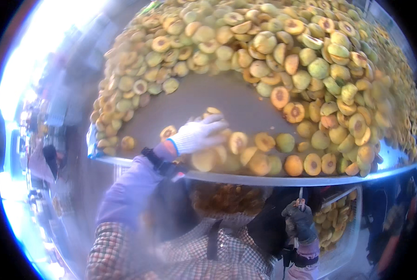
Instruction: The person processes fruit by picking them from a large pile, removing the pits using a small tool, and placing the pitted fruit into a container.
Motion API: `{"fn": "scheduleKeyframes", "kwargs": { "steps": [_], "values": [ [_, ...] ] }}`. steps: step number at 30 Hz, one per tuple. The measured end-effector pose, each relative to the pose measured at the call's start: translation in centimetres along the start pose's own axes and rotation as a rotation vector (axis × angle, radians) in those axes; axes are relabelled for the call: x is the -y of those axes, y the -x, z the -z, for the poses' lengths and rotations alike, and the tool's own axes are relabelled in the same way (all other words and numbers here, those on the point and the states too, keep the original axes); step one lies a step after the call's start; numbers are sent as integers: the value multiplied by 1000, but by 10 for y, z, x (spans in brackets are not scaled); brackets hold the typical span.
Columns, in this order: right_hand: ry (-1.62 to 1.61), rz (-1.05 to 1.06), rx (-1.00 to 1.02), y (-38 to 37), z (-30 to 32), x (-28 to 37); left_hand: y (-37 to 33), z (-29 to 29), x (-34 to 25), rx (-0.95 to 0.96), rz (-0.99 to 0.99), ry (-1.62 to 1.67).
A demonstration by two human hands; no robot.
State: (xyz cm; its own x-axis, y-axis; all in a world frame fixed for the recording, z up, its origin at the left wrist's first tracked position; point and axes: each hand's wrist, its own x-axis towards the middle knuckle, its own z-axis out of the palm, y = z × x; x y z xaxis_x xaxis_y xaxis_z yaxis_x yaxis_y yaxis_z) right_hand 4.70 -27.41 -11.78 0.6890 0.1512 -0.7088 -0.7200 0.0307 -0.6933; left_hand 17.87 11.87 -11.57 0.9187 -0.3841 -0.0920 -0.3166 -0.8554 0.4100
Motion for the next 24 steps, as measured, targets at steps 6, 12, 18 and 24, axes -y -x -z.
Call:
{"fn": "scheduleKeyframes", "kwargs": {
  "steps": [6,12,18,24],
  "values": [
    [-32,-29,-15,1,1,-5,64,18,-6,-276,143,307],
    [-25,54,113,0,-9,1,117,6,37,-201,686,172],
    [-57,-32,49,1,-17,4,111,9,11,-91,522,535],
    [-50,-28,34,4,-14,1,149,33,102,-492,641,-29]
  ]
}}
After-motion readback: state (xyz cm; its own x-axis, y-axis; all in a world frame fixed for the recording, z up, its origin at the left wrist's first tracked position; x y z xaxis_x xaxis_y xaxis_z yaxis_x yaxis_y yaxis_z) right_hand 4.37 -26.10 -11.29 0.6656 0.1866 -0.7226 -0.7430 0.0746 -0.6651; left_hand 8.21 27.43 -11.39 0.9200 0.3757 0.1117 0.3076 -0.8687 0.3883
